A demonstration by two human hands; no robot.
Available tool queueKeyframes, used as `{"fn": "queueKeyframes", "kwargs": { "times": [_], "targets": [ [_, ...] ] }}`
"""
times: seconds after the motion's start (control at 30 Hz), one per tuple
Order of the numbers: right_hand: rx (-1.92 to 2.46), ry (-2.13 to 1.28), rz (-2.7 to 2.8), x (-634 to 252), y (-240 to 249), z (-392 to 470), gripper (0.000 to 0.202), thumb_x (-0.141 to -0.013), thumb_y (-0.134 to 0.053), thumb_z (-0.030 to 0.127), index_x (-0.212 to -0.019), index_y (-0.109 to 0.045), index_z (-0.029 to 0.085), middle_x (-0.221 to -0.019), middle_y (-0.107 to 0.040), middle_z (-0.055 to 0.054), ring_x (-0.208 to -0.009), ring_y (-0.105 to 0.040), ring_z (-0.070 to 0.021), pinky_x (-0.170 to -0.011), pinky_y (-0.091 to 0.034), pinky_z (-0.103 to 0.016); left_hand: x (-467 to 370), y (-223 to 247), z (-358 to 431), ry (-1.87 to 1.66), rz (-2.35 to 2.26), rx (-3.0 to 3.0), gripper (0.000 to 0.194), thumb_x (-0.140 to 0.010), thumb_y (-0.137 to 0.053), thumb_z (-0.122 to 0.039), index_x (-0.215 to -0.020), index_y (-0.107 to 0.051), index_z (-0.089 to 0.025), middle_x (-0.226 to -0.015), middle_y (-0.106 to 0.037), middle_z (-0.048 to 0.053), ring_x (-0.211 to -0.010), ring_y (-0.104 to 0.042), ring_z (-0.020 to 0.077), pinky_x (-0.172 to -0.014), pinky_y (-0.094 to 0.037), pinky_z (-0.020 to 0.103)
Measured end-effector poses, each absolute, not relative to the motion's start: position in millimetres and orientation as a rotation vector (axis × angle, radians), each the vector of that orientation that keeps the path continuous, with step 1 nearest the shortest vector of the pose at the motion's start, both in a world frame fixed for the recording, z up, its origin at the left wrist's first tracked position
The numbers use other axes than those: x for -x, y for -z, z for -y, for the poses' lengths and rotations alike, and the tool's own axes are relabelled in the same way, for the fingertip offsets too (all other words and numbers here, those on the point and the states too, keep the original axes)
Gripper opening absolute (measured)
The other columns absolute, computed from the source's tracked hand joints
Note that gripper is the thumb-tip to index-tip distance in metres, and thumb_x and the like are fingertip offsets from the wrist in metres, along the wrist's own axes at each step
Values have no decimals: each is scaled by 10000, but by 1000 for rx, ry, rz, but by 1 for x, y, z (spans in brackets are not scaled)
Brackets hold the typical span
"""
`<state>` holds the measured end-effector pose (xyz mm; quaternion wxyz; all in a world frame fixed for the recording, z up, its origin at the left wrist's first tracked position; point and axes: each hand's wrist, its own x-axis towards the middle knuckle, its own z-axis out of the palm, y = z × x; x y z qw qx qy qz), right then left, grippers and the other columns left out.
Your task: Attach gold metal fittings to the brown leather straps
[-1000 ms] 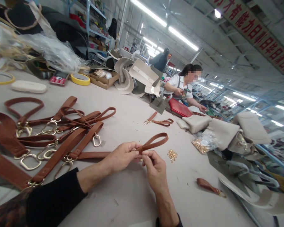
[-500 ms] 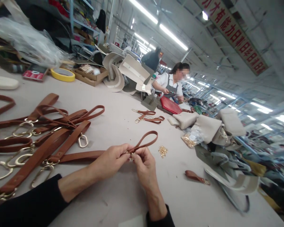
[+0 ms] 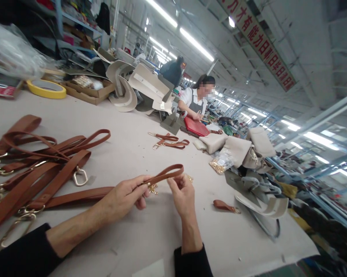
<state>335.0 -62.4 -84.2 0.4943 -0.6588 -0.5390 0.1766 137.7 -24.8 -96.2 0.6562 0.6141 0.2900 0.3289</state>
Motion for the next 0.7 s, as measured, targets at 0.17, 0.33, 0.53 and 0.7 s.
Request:
{"fn": "queueKeyframes", "kwargs": {
  "times": [0.17,0.33,0.53,0.7],
  "targets": [
    [2188,128,1504,-391,97,71,199,-868,-485,202,-1058,-538,172,-934,-690,-72,-827,-641,-202,-737,-456,-305,-140,104,19,-824,-711,-1252,467,-881,-483,-473,-1219,-540,-156,-694,-487,-36,-516,-471,99,-491,-461,225],
    [2361,278,1645,-404,108,73,210,-865,-437,92,-1032,-552,150,-858,-687,-84,-837,-644,-207,-709,-425,-275,-136,94,21,-789,-780,-1196,568,-865,-479,-536,-1228,-568,-109,-613,-472,-33,-517,-417,107,-458,-379,213],
    [2426,367,1690,-403,108,65,201,-853,-440,85,-991,-576,139,-793,-674,-96,-760,-631,-219,-665,-393,-286,-134,86,23,-783,-757,-1155,569,-778,-584,-394,-1260,-576,-92,-588,-507,-39,-567,-444,114,-546,-378,225],
    [2416,388,1682,-408,110,63,227,-841,-448,98,-1006,-598,142,-818,-688,-96,-791,-641,-219,-690,-405,-284,-139,87,25,-739,-719,-1142,418,-689,-677,-308,-1053,-664,-104,-683,-610,-21,-626,-526,110,-673,-421,238]
  ]
}}
